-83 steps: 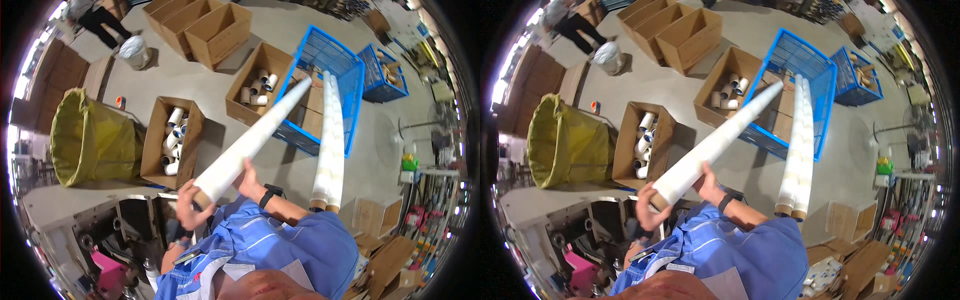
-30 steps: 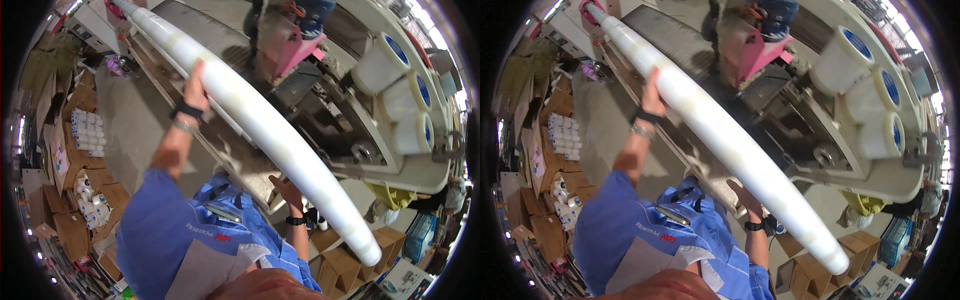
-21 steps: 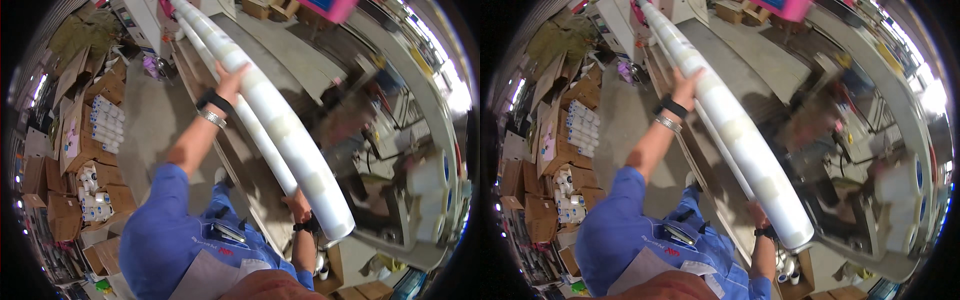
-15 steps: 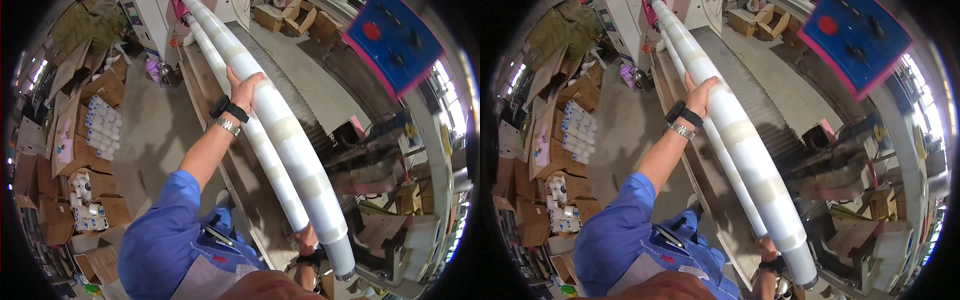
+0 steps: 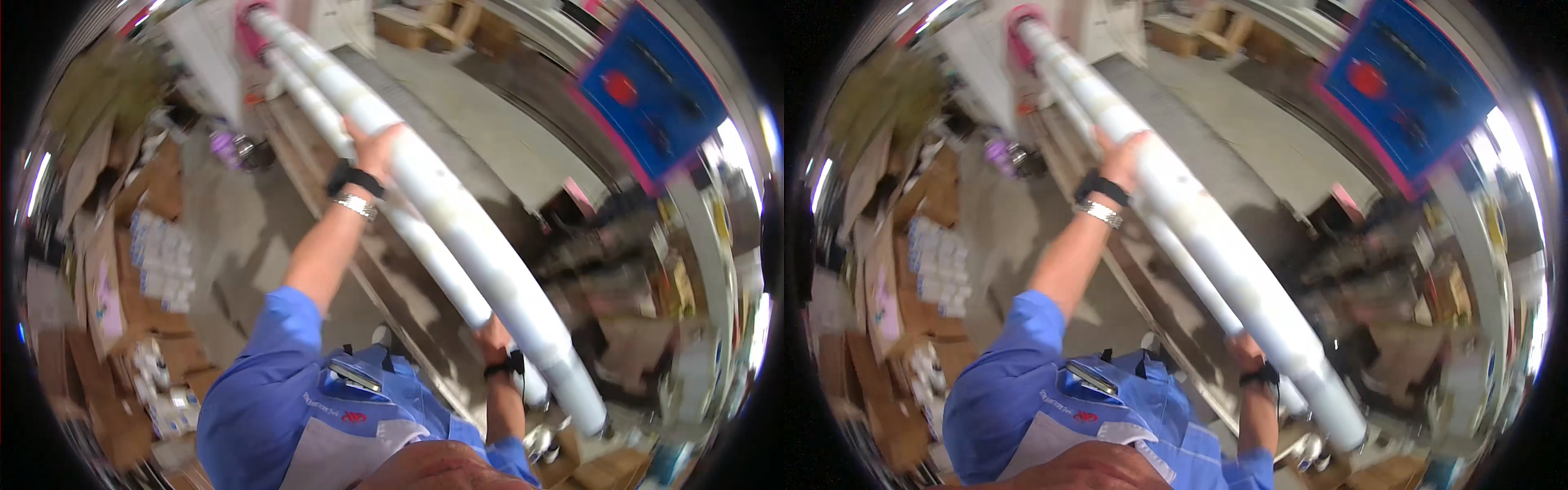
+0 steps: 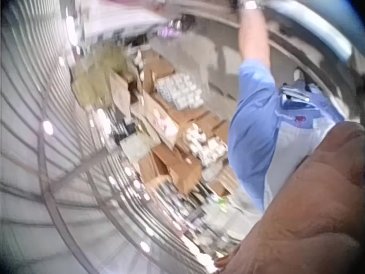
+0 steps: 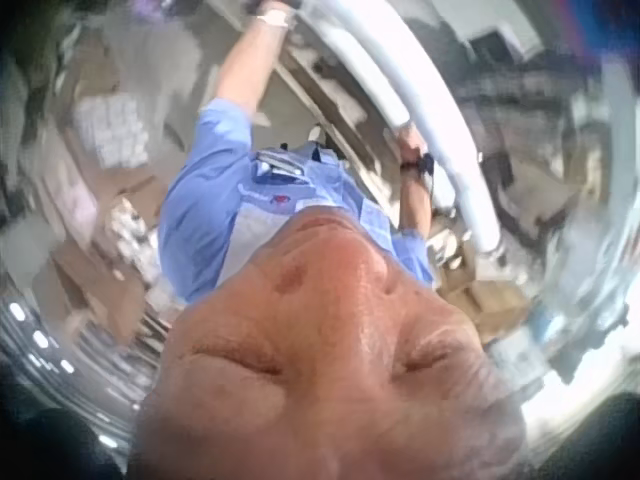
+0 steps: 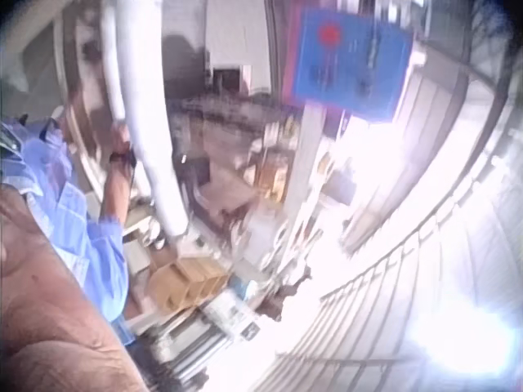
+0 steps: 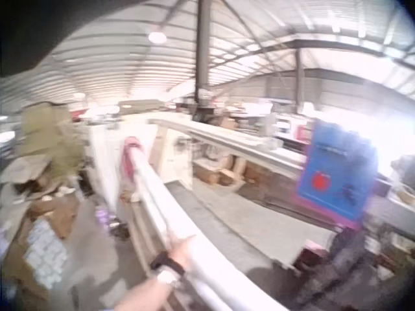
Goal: Operating a film or material winding machine, including mounting and unmounting large rolls of white material.
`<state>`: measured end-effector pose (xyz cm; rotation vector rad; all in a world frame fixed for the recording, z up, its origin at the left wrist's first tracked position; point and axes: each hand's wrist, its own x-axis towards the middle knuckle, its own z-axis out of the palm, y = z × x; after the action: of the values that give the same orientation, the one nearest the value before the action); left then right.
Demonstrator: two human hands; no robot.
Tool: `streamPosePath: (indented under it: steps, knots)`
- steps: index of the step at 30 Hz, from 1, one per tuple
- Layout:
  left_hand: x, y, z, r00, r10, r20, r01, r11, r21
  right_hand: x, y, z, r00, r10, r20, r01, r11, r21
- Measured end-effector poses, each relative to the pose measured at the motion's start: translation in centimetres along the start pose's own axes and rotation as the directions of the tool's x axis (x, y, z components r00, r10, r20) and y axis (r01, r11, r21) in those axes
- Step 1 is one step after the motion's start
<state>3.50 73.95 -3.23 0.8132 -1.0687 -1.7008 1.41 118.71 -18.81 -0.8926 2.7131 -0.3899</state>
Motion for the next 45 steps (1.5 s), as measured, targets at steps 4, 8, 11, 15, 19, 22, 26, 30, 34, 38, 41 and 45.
streamPosePath:
  steps: [4, 8, 11, 15, 19, 22, 26, 30, 34, 38, 41, 45]
  knots:
    - [-1.1, 4.3, -0.4, 0.983, -0.178, 0.051, 0.176, 0.984, 0.043, 0.4, 2.7, 4.2, 0.650, -0.464, -0.602, 0.369, 0.885, -0.284]
    - [-0.1, 5.0, -0.5, 0.998, 0.013, -0.068, 0.019, 0.893, 0.451, -1.5, 1.2, 2.1, 0.958, 0.125, -0.259, -0.088, 0.984, 0.153]
    - [0.9, 4.5, -2.4, 0.942, 0.323, 0.088, -0.329, 0.843, 0.426, -5.5, 2.9, 0.2, 0.784, 0.568, -0.252, -0.201, 0.616, 0.762]
    - [-3.9, 8.4, -0.9, 0.714, 0.475, 0.514, -0.695, 0.568, 0.441, -7.4, 6.3, 3.6, 0.870, 0.455, 0.188, -0.027, -0.338, 0.941]
    - [-11.9, 12.7, 6.1, 0.297, 0.556, 0.777, -0.952, 0.234, 0.197, -7.2, 4.7, 4.4, 0.896, 0.424, 0.133, -0.003, -0.294, 0.956]
    - [-14.6, 14.2, 10.9, 0.022, 0.533, 0.846, -0.999, 0.048, -0.004, -8.4, 3.8, 1.8, 0.896, 0.441, 0.061, -0.041, -0.056, 0.998]
    - [-15.9, 15.8, 16.3, -0.184, 0.538, 0.823, -0.982, -0.138, -0.130, -12.6, -0.3, -8.0, 0.772, 0.444, -0.456, 0.384, 0.247, 0.890]
    - [-16.3, 16.9, 23.3, -0.416, 0.558, 0.718, -0.906, -0.321, -0.275, -12.3, -3.3, -9.7, 0.735, 0.381, -0.561, 0.402, 0.423, 0.812]
    - [-13.5, 16.9, 29.1, -0.382, 0.602, 0.701, -0.923, -0.281, -0.262, -14.0, -5.8, -11.0, 0.767, 0.410, -0.495, 0.446, 0.215, 0.869]
    - [-12.5, 17.3, 33.7, -0.343, 0.656, 0.672, -0.939, -0.229, -0.255, -16.5, -4.7, -5.5, 0.680, 0.608, -0.409, 0.313, 0.263, 0.913]
    - [-11.8, 17.3, 34.0, -0.398, 0.668, 0.629, -0.917, -0.272, -0.291, -20.2, -3.1, 0.9, 0.531, 0.822, -0.205, 0.106, 0.176, 0.979]
    - [-12.0, 16.6, 34.0, -0.240, 0.743, 0.624, -0.949, -0.045, -0.311, -27.1, -3.7, 10.9, 0.236, 0.942, 0.239, 0.084, -0.265, 0.961]
